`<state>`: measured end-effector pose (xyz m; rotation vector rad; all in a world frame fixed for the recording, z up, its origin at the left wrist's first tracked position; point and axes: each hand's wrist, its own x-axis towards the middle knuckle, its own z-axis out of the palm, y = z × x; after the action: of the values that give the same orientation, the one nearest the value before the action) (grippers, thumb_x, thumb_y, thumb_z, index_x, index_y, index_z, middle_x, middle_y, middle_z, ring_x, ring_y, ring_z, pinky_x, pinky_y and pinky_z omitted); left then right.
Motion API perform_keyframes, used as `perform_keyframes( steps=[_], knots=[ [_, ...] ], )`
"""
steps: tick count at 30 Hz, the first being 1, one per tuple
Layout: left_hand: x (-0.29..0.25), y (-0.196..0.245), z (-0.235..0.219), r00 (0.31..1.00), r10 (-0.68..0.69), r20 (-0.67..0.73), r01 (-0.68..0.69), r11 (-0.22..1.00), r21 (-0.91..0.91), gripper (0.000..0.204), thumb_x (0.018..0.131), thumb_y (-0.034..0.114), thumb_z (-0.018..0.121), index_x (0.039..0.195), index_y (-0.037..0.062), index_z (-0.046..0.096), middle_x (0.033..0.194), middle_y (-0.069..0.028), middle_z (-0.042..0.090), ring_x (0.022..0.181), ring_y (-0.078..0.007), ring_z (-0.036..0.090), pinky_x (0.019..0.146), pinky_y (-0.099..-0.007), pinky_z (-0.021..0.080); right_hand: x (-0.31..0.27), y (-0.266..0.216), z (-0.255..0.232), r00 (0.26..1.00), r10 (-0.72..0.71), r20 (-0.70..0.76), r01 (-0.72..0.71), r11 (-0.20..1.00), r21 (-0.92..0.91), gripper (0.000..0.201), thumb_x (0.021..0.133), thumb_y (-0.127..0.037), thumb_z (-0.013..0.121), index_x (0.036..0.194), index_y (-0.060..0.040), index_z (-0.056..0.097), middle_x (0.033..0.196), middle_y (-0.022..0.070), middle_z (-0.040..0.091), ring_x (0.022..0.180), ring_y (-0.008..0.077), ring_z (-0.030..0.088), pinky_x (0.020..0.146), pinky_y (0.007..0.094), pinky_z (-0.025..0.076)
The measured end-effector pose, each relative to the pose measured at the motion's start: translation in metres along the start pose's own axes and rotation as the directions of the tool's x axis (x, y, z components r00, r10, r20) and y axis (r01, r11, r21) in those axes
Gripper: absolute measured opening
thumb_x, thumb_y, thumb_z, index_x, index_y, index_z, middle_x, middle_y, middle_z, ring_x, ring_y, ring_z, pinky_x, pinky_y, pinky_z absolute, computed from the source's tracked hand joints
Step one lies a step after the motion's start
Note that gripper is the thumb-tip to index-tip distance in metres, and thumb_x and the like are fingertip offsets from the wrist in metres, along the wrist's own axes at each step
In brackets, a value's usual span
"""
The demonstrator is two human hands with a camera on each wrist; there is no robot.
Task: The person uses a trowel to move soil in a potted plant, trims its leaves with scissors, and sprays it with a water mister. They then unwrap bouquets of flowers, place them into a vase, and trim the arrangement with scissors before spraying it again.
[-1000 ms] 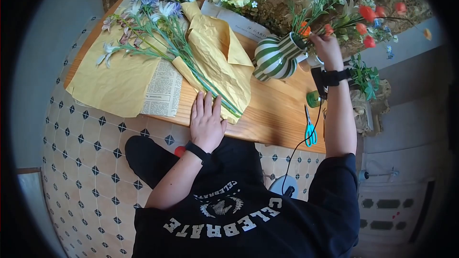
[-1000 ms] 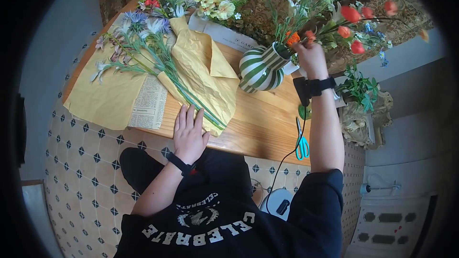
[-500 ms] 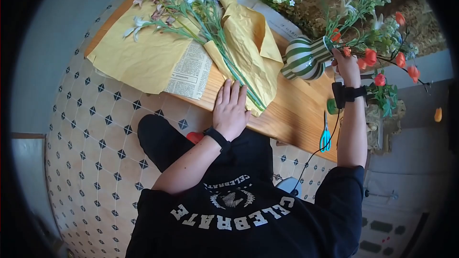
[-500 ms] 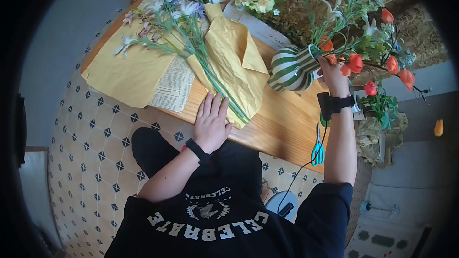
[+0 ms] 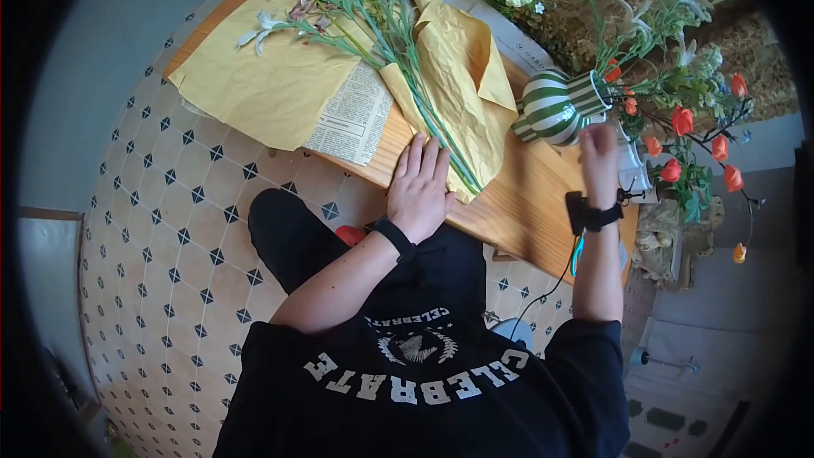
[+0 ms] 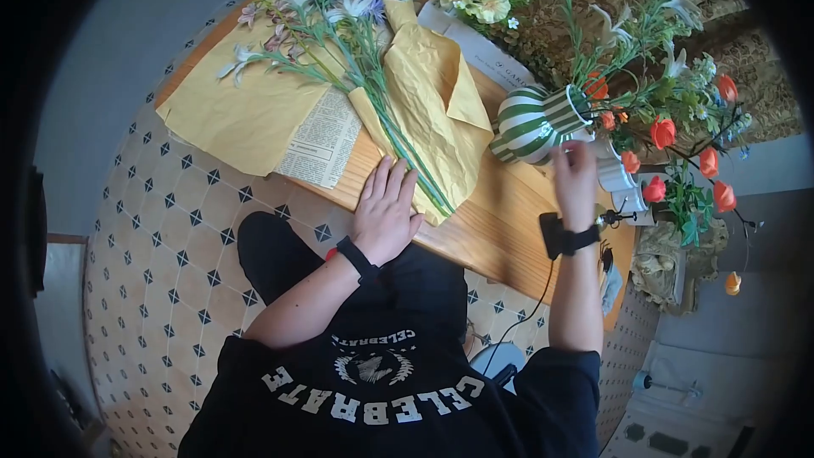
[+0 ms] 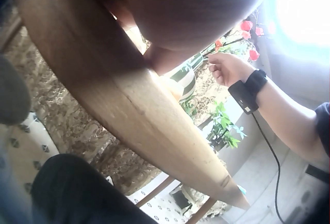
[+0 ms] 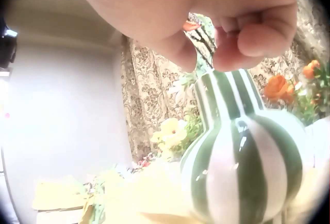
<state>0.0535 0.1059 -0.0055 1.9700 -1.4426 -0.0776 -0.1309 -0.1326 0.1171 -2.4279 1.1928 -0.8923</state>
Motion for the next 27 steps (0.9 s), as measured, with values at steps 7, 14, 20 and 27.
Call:
perform_keyframes(
  steps=[7,14,20,27],
  knots=[
    [-0.003,0.001,-0.002,0.999,0.041,-0.009,-0.041,0.999,0.0,0.064,0.078,0.03,0.067,0.134,0.0057,0.045,0.137,-0.0194,0.039,0.135,-0.0378,0.026,0.113,-0.0443,0.02,-0.018,-0.083,0.088,0.852,-0.123,0.51,0.119,0.992,0.04,0.02,0.083,-0.018,0.06,0.089,-0.0006,0.066,0.078,0.0174,0.067,0.071,0.0288,0.066,0.066,0.0365,0.051],
    [-0.002,0.0,0.002,0.999,0.042,-0.032,-0.042,0.999,0.013,0.059,0.077,0.031,0.069,0.127,0.0047,0.052,0.136,-0.02,0.041,0.135,-0.0376,0.027,0.113,-0.0439,0.019,-0.007,-0.116,0.156,0.762,-0.117,0.637,0.234,0.967,-0.102,0.024,0.078,-0.018,0.059,0.092,-0.0008,0.066,0.088,0.0229,0.066,0.085,0.0376,0.064,0.078,0.0445,0.05],
    [-0.003,0.002,-0.002,0.998,0.039,-0.039,-0.039,0.999,0.017,0.062,0.073,0.029,0.071,0.126,0.0039,0.051,0.133,-0.0196,0.043,0.133,-0.038,0.029,0.112,-0.0451,0.023,0.006,-0.137,0.113,0.878,-0.301,0.373,0.287,0.953,0.092,0.019,0.08,-0.014,0.056,0.092,-0.0005,0.063,0.083,0.0216,0.065,0.081,0.0373,0.063,0.073,0.0439,0.05],
    [0.001,0.006,0.0,0.998,0.062,0.005,-0.062,0.997,0.054,0.065,0.076,0.028,0.069,0.132,0.0038,0.047,0.136,-0.0208,0.04,0.133,-0.0407,0.029,0.11,-0.0466,0.023,-0.009,-0.156,0.03,0.917,-0.369,0.155,0.331,0.917,0.224,0.012,0.081,-0.008,0.059,0.089,0.0003,0.059,0.079,0.0177,0.063,0.074,0.0349,0.062,0.066,0.0416,0.048]
  ],
)
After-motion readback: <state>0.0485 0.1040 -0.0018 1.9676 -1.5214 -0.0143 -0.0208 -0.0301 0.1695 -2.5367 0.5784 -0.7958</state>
